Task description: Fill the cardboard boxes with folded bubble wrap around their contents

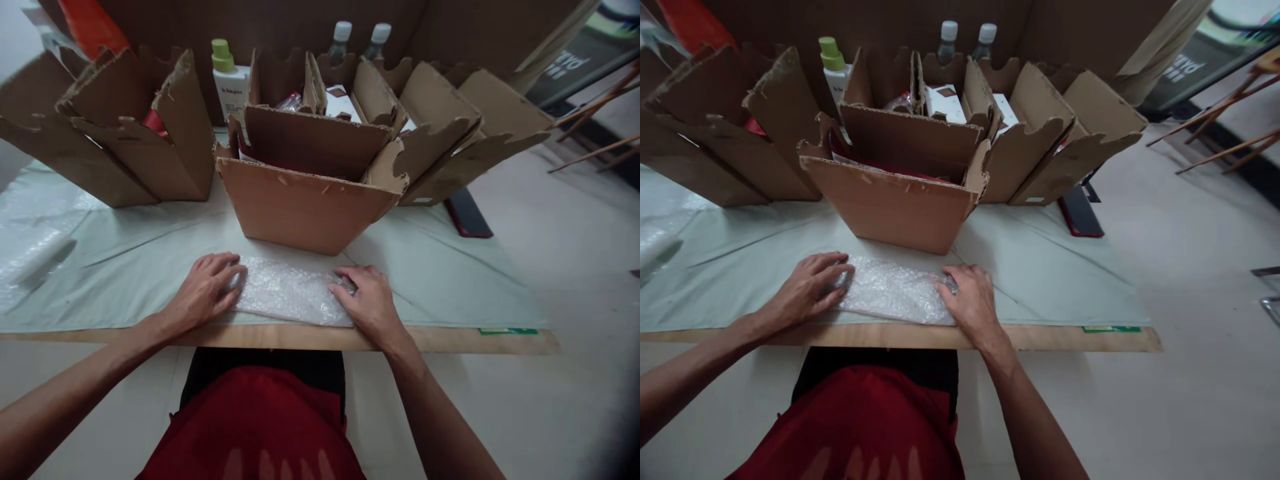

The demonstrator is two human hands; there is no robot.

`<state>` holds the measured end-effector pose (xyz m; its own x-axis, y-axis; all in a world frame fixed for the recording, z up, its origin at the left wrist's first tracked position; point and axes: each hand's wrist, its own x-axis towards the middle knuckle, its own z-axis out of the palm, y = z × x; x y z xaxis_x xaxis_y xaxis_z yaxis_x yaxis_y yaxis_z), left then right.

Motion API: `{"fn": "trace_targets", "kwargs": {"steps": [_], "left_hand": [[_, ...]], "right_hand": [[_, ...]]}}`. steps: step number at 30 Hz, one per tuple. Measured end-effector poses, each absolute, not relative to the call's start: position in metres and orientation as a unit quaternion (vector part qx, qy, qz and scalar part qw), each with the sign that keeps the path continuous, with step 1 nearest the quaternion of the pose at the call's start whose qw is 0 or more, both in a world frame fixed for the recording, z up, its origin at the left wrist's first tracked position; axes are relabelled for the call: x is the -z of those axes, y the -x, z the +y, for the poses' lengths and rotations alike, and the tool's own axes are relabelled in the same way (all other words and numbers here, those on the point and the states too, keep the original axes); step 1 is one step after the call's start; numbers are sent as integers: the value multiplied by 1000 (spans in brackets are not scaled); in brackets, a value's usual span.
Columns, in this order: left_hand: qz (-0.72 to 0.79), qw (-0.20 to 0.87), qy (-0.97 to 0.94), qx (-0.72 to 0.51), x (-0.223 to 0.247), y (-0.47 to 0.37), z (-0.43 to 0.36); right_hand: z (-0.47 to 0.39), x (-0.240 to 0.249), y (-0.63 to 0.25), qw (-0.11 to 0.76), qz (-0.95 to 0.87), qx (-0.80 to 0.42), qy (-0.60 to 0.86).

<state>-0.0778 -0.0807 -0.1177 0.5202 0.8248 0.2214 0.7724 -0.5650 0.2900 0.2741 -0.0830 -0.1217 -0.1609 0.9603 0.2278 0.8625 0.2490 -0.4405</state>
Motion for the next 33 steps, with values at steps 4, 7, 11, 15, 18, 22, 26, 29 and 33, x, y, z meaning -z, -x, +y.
{"fn": "trace_targets", "kwargs": {"steps": [4, 7, 11, 15, 18, 22, 26, 29, 33], "left_hand": [[453, 74, -871, -172, 101, 75, -78], [413, 87, -887, -189, 77, 63, -68], [376, 143, -908, -117, 64, 59, -53], [396, 203, -893, -72, 64, 72, -54], [456, 214, -846, -173, 44, 77, -66], [417, 172, -822, -348, 0, 80, -94], [342, 237, -847, -332, 6, 89, -112], [371, 259, -845, -285, 49, 94, -115], [393, 298, -830, -261, 94, 92, -115]], "right_hand": [[-90, 111, -272, 351, -768, -104, 525], [-102, 97, -265, 408, -788, -79, 454], [-121, 79, -260, 432, -808, -123, 381], [-133, 72, -267, 434, -788, -161, 406], [-135, 64, -272, 442, -764, -159, 442], [-140, 43, -279, 518, -751, -127, 389], [-149, 46, -287, 465, -778, -182, 381], [-153, 72, -288, 406, -787, -215, 413], [-157, 98, -289, 357, -767, -249, 471]]}}
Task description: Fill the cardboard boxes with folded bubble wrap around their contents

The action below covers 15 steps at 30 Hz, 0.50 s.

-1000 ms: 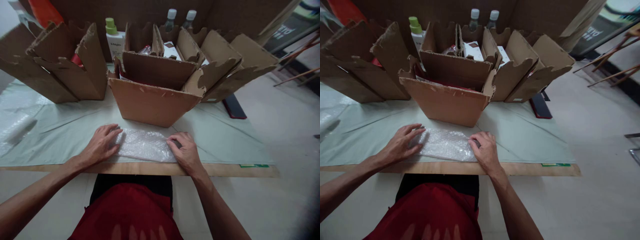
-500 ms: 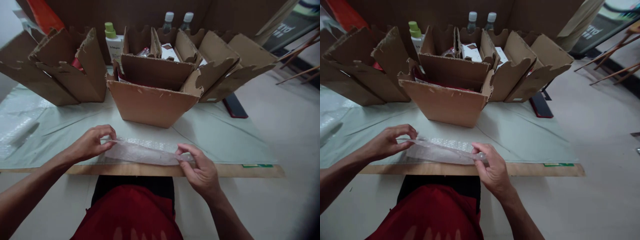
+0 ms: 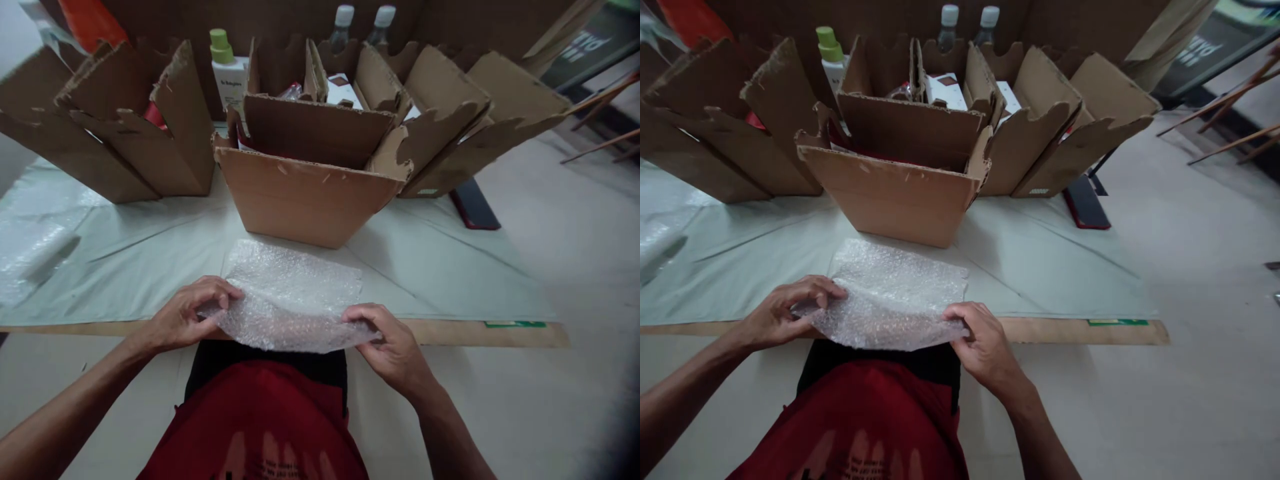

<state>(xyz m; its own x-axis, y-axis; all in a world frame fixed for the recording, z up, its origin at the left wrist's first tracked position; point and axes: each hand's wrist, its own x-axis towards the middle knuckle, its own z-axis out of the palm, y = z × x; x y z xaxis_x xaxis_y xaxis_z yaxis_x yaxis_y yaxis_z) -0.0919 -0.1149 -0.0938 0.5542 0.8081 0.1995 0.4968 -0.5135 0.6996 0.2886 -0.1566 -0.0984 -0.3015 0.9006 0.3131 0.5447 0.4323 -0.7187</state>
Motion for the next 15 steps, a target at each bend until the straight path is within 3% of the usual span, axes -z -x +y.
{"fn": "trace_targets", "kwargs": {"steps": [6, 12, 15], "left_hand": [[377, 324, -827, -262, 90, 88, -104], [477, 411, -740, -236, 77, 86, -94], [545, 361, -726, -214, 79, 79, -89]], "right_hand": [[-158, 99, -291, 348, -759, -312, 454], [-160, 109, -290, 362, -667, -318, 568], [-161, 115, -285, 380, -638, -289, 604]]}}
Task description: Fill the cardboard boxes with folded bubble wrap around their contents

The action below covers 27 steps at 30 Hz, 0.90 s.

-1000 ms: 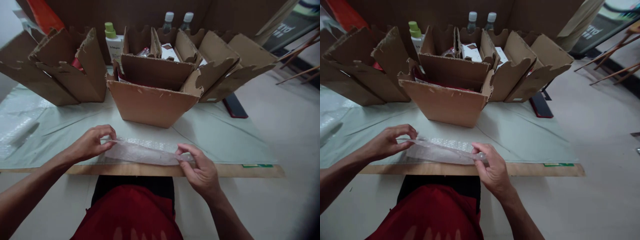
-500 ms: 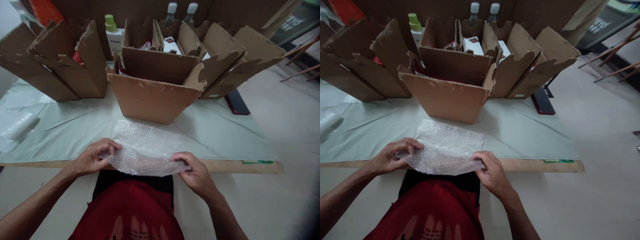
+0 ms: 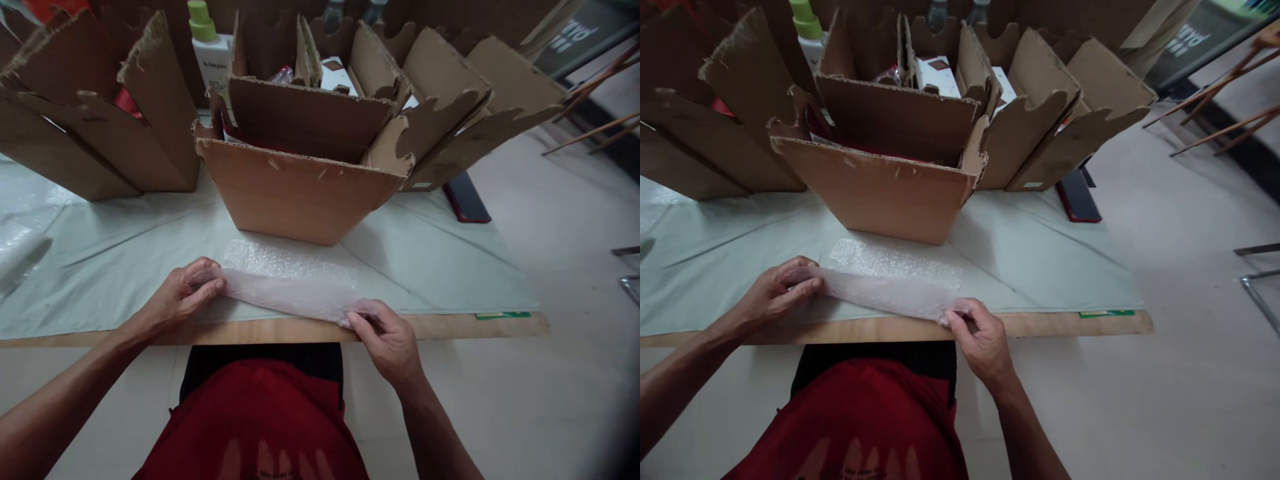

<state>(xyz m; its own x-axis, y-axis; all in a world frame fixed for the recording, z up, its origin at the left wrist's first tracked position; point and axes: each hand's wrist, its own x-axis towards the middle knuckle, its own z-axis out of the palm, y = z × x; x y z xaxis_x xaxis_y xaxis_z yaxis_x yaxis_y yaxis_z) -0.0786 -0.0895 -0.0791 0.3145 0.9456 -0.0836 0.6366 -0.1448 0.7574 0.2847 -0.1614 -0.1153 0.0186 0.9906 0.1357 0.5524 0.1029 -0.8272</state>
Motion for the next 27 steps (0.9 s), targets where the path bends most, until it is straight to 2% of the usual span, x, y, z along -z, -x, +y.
{"fn": "trace_targets", "kwargs": {"steps": [8, 15, 22, 27], "left_hand": [[636, 228, -718, -165, 88, 47, -73], [675, 128, -722, -85, 92, 38, -72], [689, 103, -717, 7, 86, 27, -64], [689, 94, -719, -8, 89, 27, -64]], "right_hand": [[-158, 127, -269, 326, -656, -72, 677], [-154, 128, -270, 303, -652, -65, 692], [-150, 137, -268, 276, -648, -6, 709], [-143, 137, -268, 263, -644, 5, 718]]}}
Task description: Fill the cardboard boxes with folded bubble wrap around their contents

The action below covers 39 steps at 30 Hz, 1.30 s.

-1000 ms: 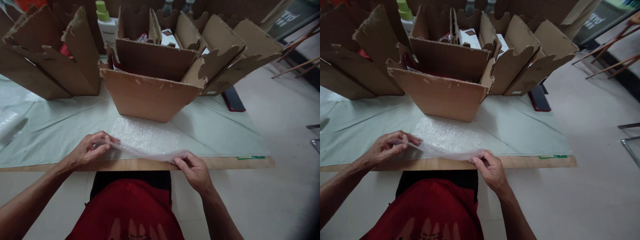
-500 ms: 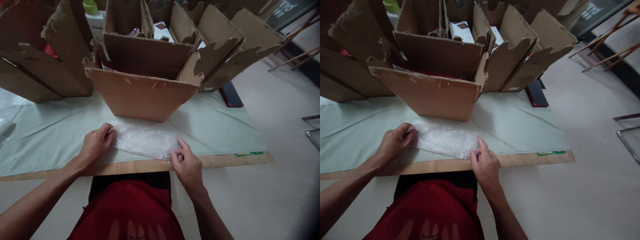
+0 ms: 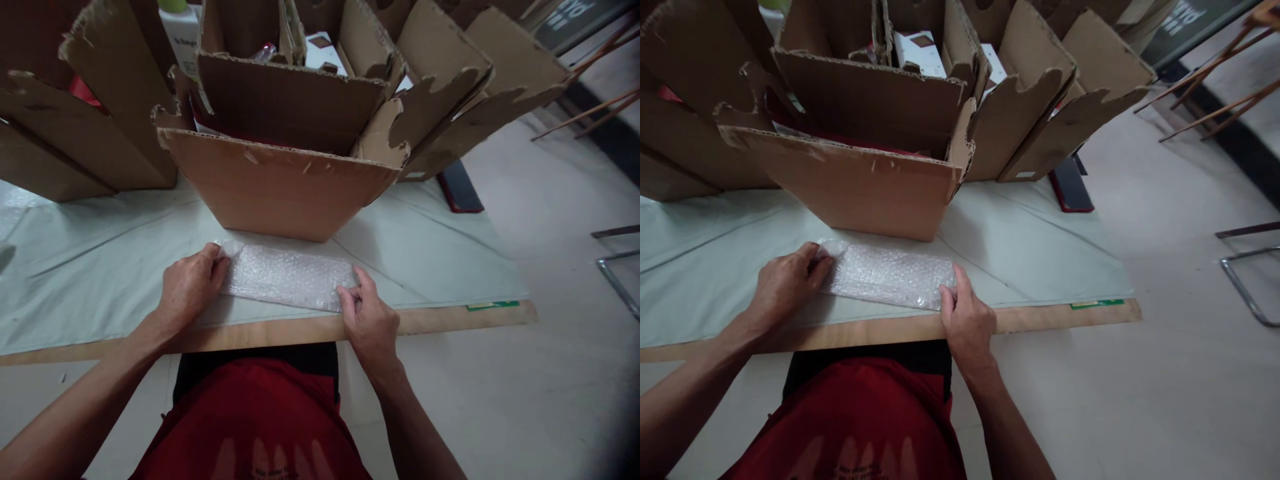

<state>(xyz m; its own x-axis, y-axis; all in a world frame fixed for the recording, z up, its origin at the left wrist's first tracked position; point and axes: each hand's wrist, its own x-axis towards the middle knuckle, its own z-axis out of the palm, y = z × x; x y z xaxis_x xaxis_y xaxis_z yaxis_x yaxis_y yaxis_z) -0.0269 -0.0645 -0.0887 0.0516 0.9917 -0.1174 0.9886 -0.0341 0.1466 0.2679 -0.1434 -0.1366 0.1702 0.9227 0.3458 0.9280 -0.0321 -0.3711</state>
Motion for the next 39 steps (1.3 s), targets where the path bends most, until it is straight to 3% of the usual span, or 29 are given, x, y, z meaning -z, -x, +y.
{"fn": "trace_targets", "kwargs": {"steps": [7, 14, 16, 21, 26, 30, 33, 39], "left_hand": [[695, 43, -715, -65, 96, 36, -66], [697, 67, -713, -33, 93, 34, -66], [697, 69, -713, -39, 93, 35, -66], [679, 37, -728, -93, 96, 43, -73], [541, -35, -809, -228, 105, 11, -92], [417, 29, -901, -118, 121, -17, -94], [451, 62, -888, -57, 128, -6, -92], [528, 85, -843, -62, 123, 37, -97]], "right_hand": [[-139, 129, -274, 217, -647, -22, 731], [-142, 100, -259, 336, -710, 54, 616], [-137, 97, -241, 301, -770, 53, 560], [-121, 113, -217, 122, -834, -46, 536], [-122, 124, -223, 96, -842, -51, 529], [-124, 129, -224, 105, -844, -30, 525], [-123, 132, -224, 114, -845, -16, 522], [-122, 132, -223, 116, -849, -20, 515]]}}
